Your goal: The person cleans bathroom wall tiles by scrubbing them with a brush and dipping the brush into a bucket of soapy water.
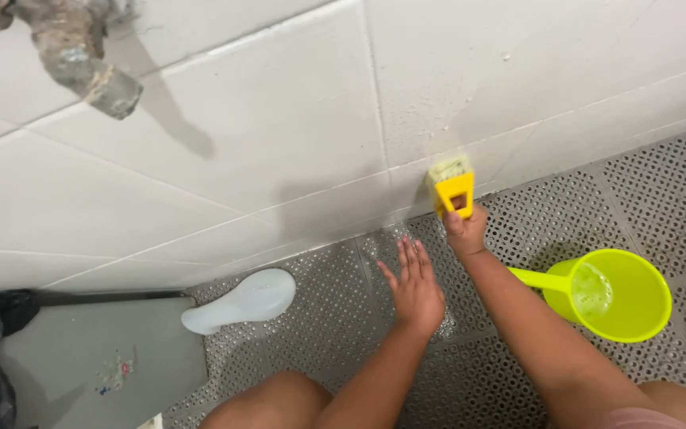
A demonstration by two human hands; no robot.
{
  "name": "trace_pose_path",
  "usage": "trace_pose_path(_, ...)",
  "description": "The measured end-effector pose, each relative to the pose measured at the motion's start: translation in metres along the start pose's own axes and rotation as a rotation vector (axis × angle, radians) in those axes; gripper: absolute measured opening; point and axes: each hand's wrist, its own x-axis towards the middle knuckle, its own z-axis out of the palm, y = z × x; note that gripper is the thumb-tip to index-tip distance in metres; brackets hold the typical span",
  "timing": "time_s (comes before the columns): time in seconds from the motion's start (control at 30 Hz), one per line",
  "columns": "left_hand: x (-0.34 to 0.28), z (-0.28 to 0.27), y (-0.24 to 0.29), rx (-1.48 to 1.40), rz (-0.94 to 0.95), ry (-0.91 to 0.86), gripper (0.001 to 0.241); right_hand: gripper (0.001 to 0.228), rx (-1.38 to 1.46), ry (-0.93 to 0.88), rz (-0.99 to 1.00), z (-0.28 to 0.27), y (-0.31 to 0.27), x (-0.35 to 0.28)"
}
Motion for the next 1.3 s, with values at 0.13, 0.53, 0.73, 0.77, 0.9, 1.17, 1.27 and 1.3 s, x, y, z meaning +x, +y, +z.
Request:
trace_pose_path(0.13,-0.006,-0.003,0.001,0.004,-0.02,-0.062,0.09,0.056,0.195,-0.026,0.163,0.006,0.008,-0.013)
trace_pose_path(0.53,-0.025,-0.015,-0.002,-0.101,-0.03,-0.144,0.091,0.045,-0.022,-0.175,-0.023,0.03,-0.016,-0.013)
trace_pose_path(0.73,-0.031,-0.02,-0.004,-0.137,-0.03,-0.113,0.092,0.043,0.271,-0.046,0.142,0.041,-0.052,0.005)
trace_pose_path(0.77,-0.03,-0.022,-0.003,-0.163,-0.051,-0.133,0.094,0.043,0.237,-0.064,0.111,0.038,-0.064,0.013)
trace_pose_path(0.9,-0.032,-0.034,0.003,-0.203,-0.103,-0.203,0.099,0.044,0.009,-0.026,-0.064,0.039,-0.05,0.009)
trace_pose_path(1.17,-0.015,-0.073,-0.003,-0.22,-0.149,-0.173,0.103,0.043,0.092,-0.07,0.08,0.034,-0.045,0.006)
trace_pose_path(1.27,-0.006,-0.093,-0.011,-0.116,-0.068,-0.008,0.098,0.044,0.098,-0.083,0.017,0.038,-0.092,0.034)
trace_pose_path(1.3,-0.006,-0.1,-0.014,-0.077,-0.027,0.07,0.096,0.044,0.078,-0.102,-0.002,0.037,-0.098,0.036)
